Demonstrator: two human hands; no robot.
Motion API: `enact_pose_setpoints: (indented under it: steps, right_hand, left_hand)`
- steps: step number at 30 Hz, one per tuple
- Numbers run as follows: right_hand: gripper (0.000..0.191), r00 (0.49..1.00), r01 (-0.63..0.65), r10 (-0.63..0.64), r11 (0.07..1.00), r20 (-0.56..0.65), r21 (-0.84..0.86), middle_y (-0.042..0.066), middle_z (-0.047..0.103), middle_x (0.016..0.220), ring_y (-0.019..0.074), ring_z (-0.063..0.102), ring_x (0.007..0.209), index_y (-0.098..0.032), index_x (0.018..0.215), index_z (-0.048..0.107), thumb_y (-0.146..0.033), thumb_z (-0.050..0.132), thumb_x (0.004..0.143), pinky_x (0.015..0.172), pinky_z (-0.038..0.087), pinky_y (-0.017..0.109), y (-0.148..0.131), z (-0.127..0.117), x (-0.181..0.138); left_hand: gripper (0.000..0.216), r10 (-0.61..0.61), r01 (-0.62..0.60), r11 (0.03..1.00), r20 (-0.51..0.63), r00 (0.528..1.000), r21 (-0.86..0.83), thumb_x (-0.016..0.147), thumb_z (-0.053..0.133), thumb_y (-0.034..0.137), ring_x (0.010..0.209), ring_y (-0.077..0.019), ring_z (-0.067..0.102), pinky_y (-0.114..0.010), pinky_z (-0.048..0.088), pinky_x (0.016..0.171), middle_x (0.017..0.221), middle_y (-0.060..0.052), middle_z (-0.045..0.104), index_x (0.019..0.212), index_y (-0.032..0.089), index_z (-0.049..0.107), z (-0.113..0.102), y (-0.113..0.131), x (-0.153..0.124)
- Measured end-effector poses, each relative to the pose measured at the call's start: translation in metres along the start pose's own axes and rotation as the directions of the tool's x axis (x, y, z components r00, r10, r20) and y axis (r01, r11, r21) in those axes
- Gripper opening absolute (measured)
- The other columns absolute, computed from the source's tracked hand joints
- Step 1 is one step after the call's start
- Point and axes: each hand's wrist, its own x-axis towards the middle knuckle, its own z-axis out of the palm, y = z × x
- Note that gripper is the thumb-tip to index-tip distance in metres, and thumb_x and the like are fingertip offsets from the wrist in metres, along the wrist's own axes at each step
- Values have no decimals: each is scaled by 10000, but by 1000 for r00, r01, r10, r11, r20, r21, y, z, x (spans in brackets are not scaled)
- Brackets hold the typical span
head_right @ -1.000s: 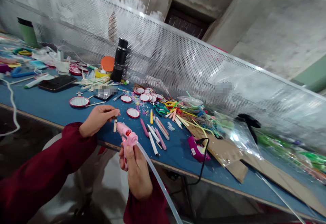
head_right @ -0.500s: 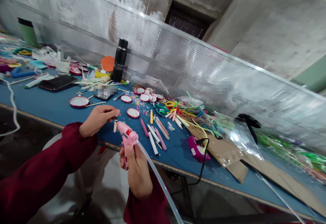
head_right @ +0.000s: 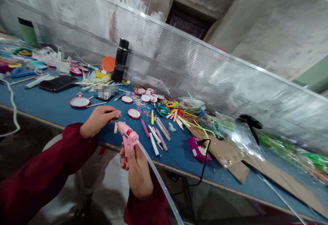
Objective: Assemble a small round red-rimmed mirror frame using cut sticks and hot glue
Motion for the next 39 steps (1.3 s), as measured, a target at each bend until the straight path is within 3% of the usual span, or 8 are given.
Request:
enact_pose_setpoints:
  steps: [10,18,25,39]
  right_hand:
    - [468,999,29,-28,999,41,-27,11,561,809,81,489,581,-175,978,597,-625,475,946,517,358,222,9,-3,0]
    - [442,998,30,-27,998,52,-55,12,556,819,84,488,604,-175,993,593,-588,438,978,542,369,230,15,-7,-4]
    - [444,998,9,-2,994,64,-109,-19,492,679,95,466,601,-177,900,571,-570,392,1002,558,357,238,21,-12,-10]
    - [485,998,-46,52,991,43,-127,5,543,790,85,481,599,-171,947,572,-632,422,963,546,364,232,15,-11,-14]
  left_hand:
    - [332,4,-4,1000,-4,1000,19,787,648,462,534,-107,449,-245,319,515,601,1,597,708,149,727,0,0,0]
    - [329,-13,14,1000,-15,1000,18,780,657,463,535,-105,457,-240,323,515,623,-5,619,717,149,731,0,-1,0]
    - [327,-16,16,1000,-31,999,20,761,667,464,525,-107,463,-238,326,509,595,1,599,694,150,724,1,2,0]
    - [325,-33,33,999,-41,999,12,754,669,469,514,-105,442,-243,313,507,558,9,569,680,156,711,1,2,0]
